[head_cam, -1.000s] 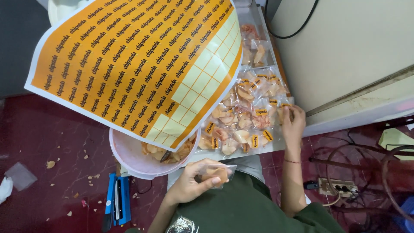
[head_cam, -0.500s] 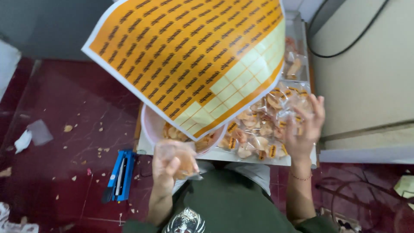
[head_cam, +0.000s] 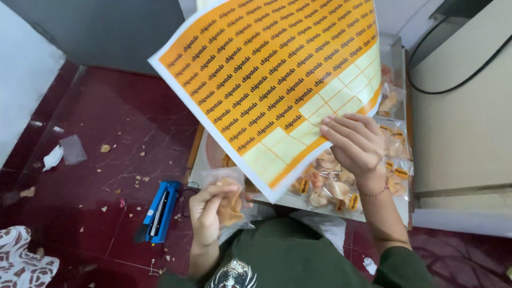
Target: Peeling adhesive labels from a large sheet and applying them to small plastic bags containing snacks.
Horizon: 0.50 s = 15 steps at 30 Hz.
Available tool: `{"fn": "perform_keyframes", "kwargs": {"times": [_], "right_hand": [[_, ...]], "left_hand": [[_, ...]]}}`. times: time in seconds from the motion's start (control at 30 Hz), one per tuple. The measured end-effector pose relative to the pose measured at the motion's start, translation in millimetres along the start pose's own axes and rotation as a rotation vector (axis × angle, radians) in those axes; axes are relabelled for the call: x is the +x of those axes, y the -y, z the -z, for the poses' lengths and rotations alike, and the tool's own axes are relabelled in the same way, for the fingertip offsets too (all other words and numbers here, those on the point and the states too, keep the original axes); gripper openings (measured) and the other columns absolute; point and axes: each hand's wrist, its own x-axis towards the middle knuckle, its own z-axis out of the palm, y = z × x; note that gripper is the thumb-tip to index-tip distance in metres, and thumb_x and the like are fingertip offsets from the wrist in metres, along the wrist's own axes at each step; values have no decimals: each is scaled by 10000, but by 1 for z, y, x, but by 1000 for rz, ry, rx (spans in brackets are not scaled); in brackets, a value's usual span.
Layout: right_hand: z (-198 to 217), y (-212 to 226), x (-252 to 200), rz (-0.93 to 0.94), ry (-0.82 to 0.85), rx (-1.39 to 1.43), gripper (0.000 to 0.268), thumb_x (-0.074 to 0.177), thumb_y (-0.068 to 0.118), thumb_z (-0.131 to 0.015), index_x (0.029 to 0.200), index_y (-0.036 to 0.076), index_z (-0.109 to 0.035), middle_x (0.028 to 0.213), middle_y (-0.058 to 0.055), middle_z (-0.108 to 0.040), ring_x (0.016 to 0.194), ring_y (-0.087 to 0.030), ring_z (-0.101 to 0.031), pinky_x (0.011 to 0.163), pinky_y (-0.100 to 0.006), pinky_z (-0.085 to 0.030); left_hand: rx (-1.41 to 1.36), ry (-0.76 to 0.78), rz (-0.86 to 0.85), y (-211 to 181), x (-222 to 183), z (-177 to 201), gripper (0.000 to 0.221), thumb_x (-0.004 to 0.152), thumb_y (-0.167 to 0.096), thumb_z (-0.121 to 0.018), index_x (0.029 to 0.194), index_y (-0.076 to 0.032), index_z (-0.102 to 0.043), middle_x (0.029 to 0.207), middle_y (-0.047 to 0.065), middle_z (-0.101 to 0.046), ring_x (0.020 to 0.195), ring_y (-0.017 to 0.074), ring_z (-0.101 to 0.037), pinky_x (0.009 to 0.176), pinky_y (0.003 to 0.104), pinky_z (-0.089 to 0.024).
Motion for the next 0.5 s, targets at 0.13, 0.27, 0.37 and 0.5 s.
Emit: {"fn": "perform_keyframes", "kwargs": {"times": [0.13,0.27,0.37,0.5], "right_hand": [[-2,3,1,-63,-120,-4,172,998,-84,-608,937,-64,-767,951,-220,-781,876,-339,-787,808,-417,-599],[-8,-1,-19,-175,-239,-24,260,954,-243,-523,994,-108,-742,932,-255,-767,841,-361,-779,761,-449,-632],[-3,-7,-37,-204,-254,31,234,972,95,-737,1061,-120,-715,1001,-262,-750,904,-378,-773,771,-446,-648],[-13,-8,-44,-24,-242,95,87,965,34,-698,947,-34,-748,889,-240,-766,824,-362,-790,750,-427,-672]], "left_hand": [[-96,7,187,-8,5,-10,367,1062,-85,-464,1386,58,-558,1112,228,-672,894,424,-733,757,468,-679],[-38,-261,108,5,5,-2,439,974,-47,-482,1374,121,-547,1454,254,-564,1297,346,-597,1017,411,-579],[-88,-531,-30,4,15,-7,463,993,-168,-491,1410,16,-573,1425,134,-597,902,289,-666,641,360,-590],[-378,-152,129,-2,26,-37,564,1064,-329,-505,1485,43,-458,1436,269,-556,1279,428,-578,916,582,-593]]}}
